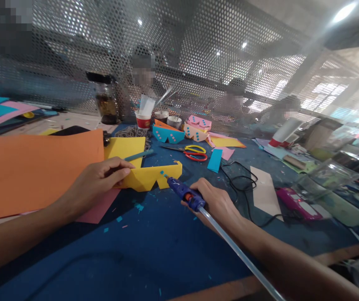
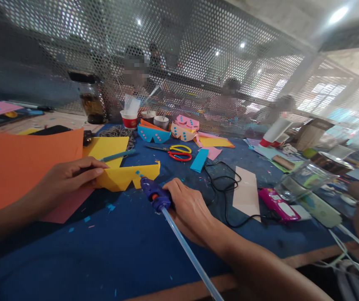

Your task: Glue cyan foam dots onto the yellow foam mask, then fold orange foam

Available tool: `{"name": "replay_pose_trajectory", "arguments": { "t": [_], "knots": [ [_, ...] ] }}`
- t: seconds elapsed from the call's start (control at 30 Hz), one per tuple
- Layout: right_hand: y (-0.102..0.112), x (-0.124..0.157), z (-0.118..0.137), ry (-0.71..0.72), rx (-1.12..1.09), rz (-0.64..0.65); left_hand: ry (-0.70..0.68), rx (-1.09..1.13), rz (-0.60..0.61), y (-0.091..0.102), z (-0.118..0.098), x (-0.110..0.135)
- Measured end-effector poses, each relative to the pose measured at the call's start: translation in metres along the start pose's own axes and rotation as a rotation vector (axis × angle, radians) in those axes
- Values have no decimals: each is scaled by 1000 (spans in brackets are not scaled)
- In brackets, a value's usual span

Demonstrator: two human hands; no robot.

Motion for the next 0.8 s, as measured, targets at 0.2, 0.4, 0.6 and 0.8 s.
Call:
{"name": "replay_pose_trajectory", "arguments": {
  "t": [0.2, 0.4, 0.6, 0.8],
  "knots": [
    [-2, 1, -1, -8, 3, -21, -1, 26, 5, -1, -4, 0],
    [-2, 1, 0, -14, 2, -3, 16, 29, 4, -1, -3, 0],
    [-2, 1, 0, -21, -4, 0, 9, 29, -12, -1, -5, 0],
    [-3, 1, 0, -18, 4, -7, 25, 47, 2, -1, -2, 1]
  ]
}}
Point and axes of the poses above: each hand's wrist, its own x-axis away from the middle knuckle, its own y-axis out of the back of the hand, z = x × y, the point moved 4 cm from there along -x, towards the middle knuckle, and after that the axes turned 9 degrees about -z, right-handed, at the moved point
